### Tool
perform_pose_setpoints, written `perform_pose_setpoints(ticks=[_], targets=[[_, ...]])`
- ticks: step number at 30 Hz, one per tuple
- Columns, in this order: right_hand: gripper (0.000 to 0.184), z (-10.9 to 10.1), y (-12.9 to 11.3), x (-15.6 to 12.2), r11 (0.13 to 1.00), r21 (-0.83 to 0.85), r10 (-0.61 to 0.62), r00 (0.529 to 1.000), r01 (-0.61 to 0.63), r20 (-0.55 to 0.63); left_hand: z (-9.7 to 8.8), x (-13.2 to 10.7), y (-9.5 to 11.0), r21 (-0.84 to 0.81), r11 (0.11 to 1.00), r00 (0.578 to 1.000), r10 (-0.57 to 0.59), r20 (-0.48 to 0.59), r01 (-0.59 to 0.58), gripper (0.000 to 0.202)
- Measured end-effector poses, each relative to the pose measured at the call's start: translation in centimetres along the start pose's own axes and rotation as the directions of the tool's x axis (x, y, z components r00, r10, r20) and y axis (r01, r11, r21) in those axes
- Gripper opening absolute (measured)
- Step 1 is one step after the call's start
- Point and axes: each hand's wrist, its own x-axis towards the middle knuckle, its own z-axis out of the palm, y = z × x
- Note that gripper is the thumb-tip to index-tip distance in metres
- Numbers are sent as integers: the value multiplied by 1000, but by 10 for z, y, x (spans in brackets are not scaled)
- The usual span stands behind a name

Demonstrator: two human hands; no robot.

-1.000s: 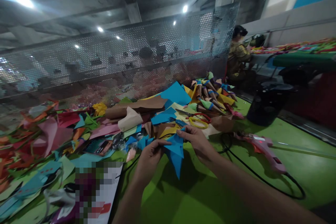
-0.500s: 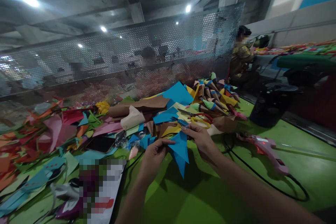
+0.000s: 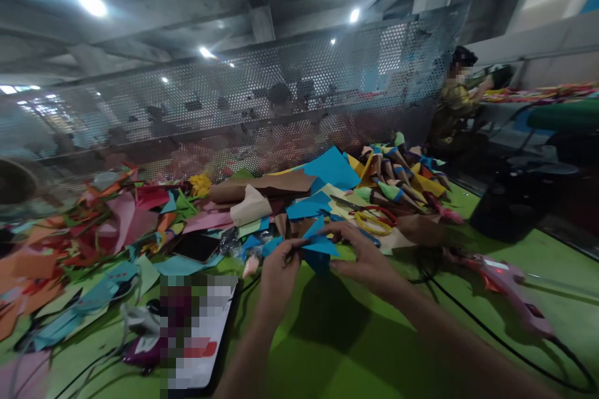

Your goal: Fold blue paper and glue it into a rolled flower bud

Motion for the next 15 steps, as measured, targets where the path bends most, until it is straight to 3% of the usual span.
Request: perform_pose_setpoints(ticks=[3, 5, 10, 15], targets=[[16, 7, 4, 0, 998, -55, -18, 999, 16, -32, 4, -2, 3, 41, 998, 999, 47, 20, -48, 25], [7, 10, 9, 1, 999, -1, 34, 995, -34, -94, 6, -3, 6, 32, 998, 999, 44, 30, -45, 23], [23, 13, 21, 1, 952, 212, 250, 960, -220, -127, 12, -6, 11, -77, 997, 1000, 2, 28, 1, 25], [29, 13, 26, 0, 940, 210, 309, 932, -268, -192, 17, -8, 13, -156, 988, 1000, -11, -2, 10, 25]])
